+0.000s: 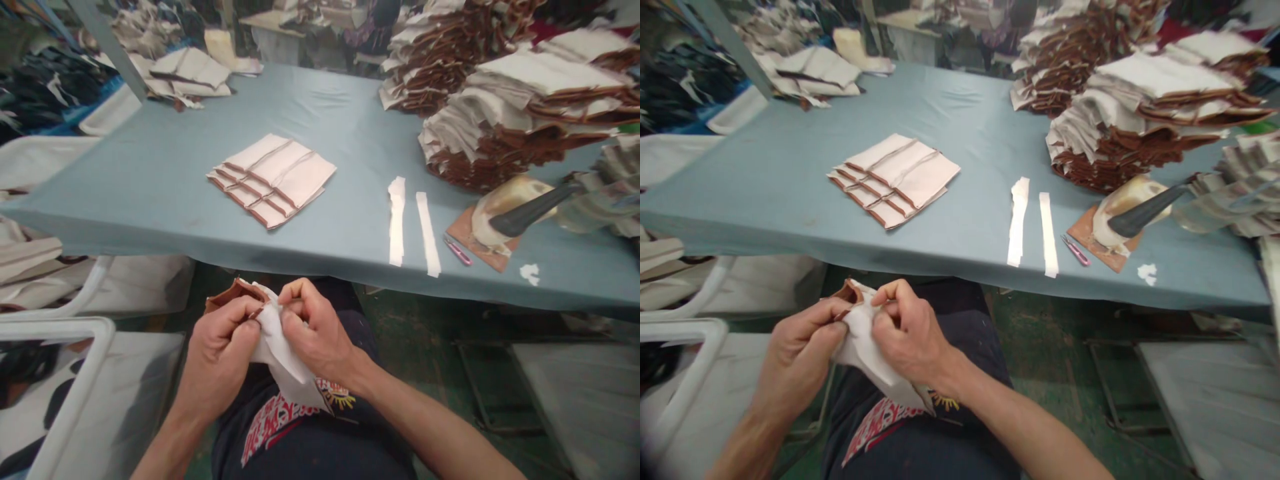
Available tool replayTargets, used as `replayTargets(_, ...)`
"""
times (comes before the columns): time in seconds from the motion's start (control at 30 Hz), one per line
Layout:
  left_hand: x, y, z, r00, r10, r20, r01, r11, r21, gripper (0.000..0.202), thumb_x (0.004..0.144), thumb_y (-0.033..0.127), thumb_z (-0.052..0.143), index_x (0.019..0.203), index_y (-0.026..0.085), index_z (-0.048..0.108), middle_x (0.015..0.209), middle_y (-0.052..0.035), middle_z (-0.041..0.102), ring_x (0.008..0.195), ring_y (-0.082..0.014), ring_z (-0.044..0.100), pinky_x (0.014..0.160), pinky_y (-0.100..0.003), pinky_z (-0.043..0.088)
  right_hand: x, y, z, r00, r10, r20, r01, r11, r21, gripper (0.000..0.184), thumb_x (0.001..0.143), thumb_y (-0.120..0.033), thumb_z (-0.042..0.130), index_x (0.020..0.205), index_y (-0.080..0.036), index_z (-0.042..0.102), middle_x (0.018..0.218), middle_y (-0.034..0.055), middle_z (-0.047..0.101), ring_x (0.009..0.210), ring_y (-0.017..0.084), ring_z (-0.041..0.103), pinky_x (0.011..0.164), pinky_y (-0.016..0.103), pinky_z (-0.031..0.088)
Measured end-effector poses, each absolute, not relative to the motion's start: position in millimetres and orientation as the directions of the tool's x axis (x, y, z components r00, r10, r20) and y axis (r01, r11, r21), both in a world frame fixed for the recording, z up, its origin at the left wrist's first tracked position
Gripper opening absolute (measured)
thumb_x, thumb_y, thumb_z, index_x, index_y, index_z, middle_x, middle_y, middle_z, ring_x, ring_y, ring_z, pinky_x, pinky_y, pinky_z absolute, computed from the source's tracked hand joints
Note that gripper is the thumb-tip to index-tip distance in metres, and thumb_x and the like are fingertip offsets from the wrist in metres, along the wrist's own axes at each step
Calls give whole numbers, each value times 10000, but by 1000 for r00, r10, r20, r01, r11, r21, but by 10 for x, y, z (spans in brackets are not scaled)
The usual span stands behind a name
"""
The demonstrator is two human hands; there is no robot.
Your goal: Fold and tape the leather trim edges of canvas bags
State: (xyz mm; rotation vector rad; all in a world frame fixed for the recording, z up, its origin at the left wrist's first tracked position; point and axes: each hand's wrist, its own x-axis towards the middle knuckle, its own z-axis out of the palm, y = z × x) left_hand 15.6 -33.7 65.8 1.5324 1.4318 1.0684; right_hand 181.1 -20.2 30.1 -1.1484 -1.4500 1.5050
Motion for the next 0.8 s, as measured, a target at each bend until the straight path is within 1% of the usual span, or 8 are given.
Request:
replayTargets(0.07, 71, -309, 730, 70, 994, 89, 368, -108, 924, 246, 822, 252, 559, 670, 226, 752, 651, 1, 672, 569, -171, 543, 510, -257, 409, 1927, -129, 351, -286, 958, -24, 160, 23, -987, 164, 874, -229, 538, 1038, -225, 546, 614, -114, 514, 511, 108, 451, 534, 246, 340)
replayTargets(0.17, -16, -256, 846, 176, 979, 99, 407, -164, 899, 279, 882, 255, 552, 804, 224, 818, 722, -2, 736, 598, -177, 578, 618, -271, 511, 2084, -7, 519, -232, 940, 249, 185, 294, -938, 174, 898, -239, 607, 1070, -213, 585, 810, -28, 696, 709, 142, 655, 694, 271, 521)
replayTargets(0.27, -24, -192, 979, 283, 950, 129, 432, -247, 867, 300, 912, 231, 528, 826, 231, 815, 732, 20, 759, 596, -162, 625, 700, -265, 556, 2142, 110, 751, -351, 779, 520, 162, 597, -785, 267, 907, -261, 647, 1167, -211, 608, 1147, 88, 770, 1067, 216, 733, 982, 367, 576)
replayTargets(0.33, 2, -164, 1074, 309, 934, 177, 446, -307, 841, 284, 881, 213, 531, 809, 234, 805, 760, 24, 783, 650, -167, 695, 655, -231, 545, 2121, 188, 878, -481, 641, 597, 116, 722, -682, 309, 906, -292, 651, 1202, -214, 601, 1190, 97, 763, 1105, 228, 720, 1040, 399, 556)
replayTargets(0.47, 52, -204, 1221, 345, 921, 183, 458, -335, 823, 266, 855, 197, 503, 742, 238, 740, 684, 54, 747, 542, -123, 658, 473, -181, 471, 2052, 315, 984, -618, 521, 590, 70, 783, -618, 213, 881, -300, 611, 1075, -216, 594, 924, 13, 739, 816, 178, 671, 994, 399, 523)
replayTargets(0.6, 60, -336, 1223, 348, 919, 186, 519, -354, 778, 248, 896, 173, 452, 759, 247, 645, 653, 70, 703, 517, -112, 644, 448, -179, 459, 2039, 335, 977, -707, 505, 495, 165, 798, -579, 91, 823, -288, 575, 808, -241, 499, 635, -71, 515, 599, 139, 465, 755, 332, 440)
replayTargets(0.7, 48, -416, 1154, 326, 916, 234, 550, -385, 741, 217, 931, 162, 438, 809, 257, 592, 602, 92, 630, 455, -102, 573, 416, -188, 413, 2025, 295, 971, -761, 533, 371, 189, 729, -658, 193, 802, -308, 557, 711, -243, 400, 622, -66, 444, 574, 120, 381, 608, 303, 305)
replayTargets(0.8, 38, -439, 1077, 288, 918, 272, 590, -394, 705, 183, 926, 127, 452, 850, 265, 545, 582, 113, 544, 421, -94, 506, 403, -194, 371, 2003, 248, 983, -751, 607, 261, 233, 613, -755, 231, 796, -293, 550, 663, -229, 373, 612, -64, 416, 560, 103, 355, 571, 296, 243)
